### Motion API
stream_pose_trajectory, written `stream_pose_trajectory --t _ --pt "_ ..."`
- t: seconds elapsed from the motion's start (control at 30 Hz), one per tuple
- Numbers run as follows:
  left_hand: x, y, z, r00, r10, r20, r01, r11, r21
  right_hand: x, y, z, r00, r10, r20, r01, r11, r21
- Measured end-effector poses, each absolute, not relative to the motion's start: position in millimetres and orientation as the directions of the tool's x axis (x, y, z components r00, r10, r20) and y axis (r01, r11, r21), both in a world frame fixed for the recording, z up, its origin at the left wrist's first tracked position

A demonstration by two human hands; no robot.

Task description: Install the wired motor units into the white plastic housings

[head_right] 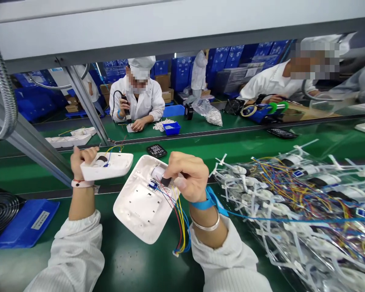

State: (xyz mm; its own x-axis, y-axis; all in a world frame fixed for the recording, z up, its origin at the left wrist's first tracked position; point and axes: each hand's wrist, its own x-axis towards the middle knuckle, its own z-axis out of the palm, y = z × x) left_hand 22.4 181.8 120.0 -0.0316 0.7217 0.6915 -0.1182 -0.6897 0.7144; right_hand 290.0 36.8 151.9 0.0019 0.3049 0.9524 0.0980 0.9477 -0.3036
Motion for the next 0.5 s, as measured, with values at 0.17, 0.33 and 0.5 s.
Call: stream_pose_trajectory --t 0.17,0.33,0.5 --pt "16.5 131.9 145.7 0.043 0.689 0.723 -0.524 -0.601 0.604 294.9 26.1 160.9 -0.032 0.337 0.941 0.043 0.941 -0.335" --pt "30.4 132.2 133.1 0.193 0.655 0.731 -0.643 -0.479 0.598 291.1 36.9 163.6 -0.218 0.381 0.899 -0.099 0.907 -0.408" --pt "46.0 151.3 115.6 0.462 0.621 0.633 -0.675 -0.217 0.705 276.5 45.7 165.3 -0.361 0.443 0.82 -0.159 0.838 -0.522"
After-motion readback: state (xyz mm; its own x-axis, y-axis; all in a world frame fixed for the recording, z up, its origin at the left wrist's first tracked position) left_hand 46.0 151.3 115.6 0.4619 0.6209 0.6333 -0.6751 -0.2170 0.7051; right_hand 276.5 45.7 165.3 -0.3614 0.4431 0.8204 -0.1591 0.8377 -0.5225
